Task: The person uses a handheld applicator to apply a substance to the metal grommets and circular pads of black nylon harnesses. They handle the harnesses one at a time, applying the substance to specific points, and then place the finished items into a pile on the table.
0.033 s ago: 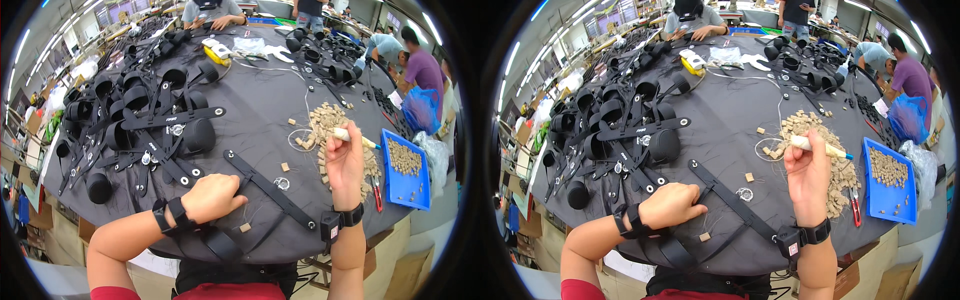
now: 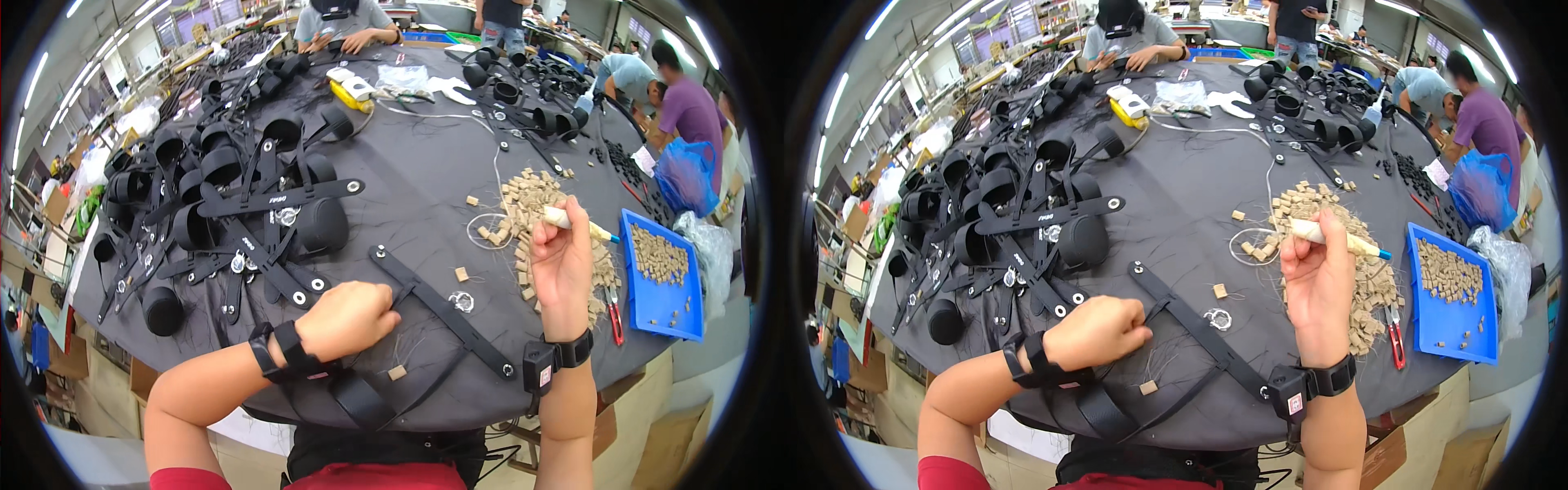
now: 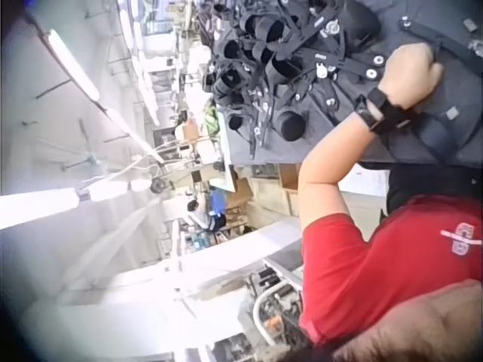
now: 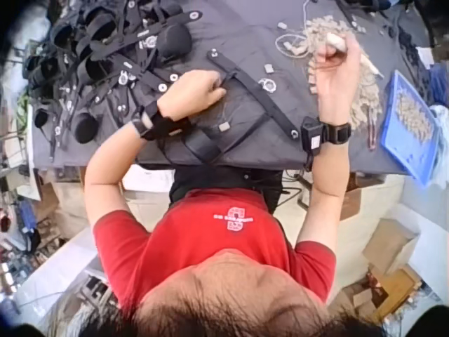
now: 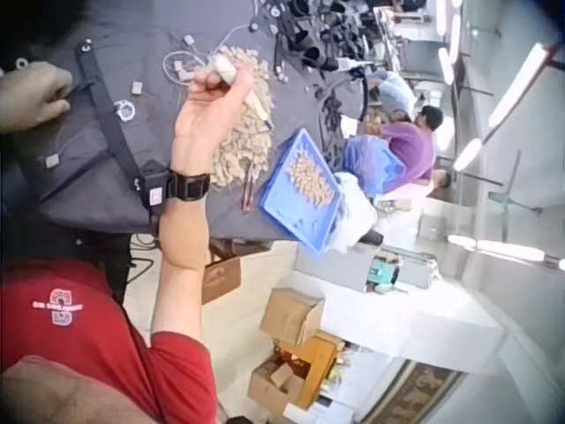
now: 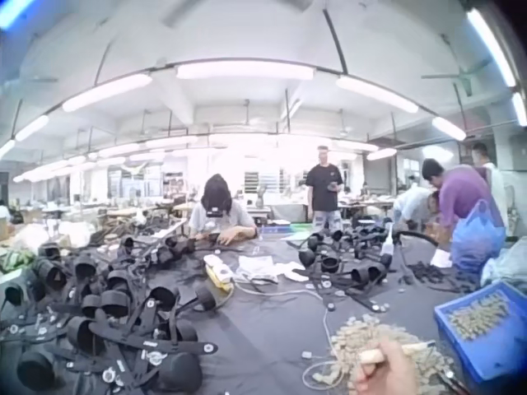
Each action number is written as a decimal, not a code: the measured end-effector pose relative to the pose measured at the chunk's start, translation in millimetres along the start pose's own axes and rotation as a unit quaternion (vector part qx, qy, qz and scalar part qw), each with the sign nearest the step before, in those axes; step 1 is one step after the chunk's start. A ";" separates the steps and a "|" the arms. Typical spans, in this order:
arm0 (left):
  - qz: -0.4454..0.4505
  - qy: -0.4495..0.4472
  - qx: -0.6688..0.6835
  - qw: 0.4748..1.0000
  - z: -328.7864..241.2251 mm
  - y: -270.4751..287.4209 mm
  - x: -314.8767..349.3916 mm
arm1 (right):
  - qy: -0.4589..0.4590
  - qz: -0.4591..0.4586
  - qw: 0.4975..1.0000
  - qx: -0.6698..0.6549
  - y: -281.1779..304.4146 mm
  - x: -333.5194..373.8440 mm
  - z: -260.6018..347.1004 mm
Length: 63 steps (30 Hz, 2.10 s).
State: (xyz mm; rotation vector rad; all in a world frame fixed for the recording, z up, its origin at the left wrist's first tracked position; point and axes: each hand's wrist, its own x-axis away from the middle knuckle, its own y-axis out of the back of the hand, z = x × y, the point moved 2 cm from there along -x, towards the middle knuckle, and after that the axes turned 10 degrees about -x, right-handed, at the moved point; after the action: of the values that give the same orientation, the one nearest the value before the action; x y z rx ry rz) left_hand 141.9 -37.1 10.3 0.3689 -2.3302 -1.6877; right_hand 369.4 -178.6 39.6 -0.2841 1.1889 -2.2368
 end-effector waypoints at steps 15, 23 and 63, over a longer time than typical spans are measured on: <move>-0.043 -0.071 0.050 0.995 28.1 49.0 -19.6 | 0.023 0.009 0.998 -0.055 13.2 -10.4 24.8; -0.032 -0.118 0.011 0.992 14.6 43.0 52.2 | -0.011 0.056 0.998 0.003 -0.4 7.4 -2.2; -0.102 0.032 0.084 0.991 -16.3 -8.1 29.3 | -0.046 0.103 0.976 0.188 -15.9 74.4 -95.7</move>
State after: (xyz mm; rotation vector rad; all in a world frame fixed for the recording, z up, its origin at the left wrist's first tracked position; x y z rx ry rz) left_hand 120.4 -64.0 8.9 0.7033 -2.4655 -1.5414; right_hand 261.0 -149.6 -9.0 -0.1035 0.6920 -2.1827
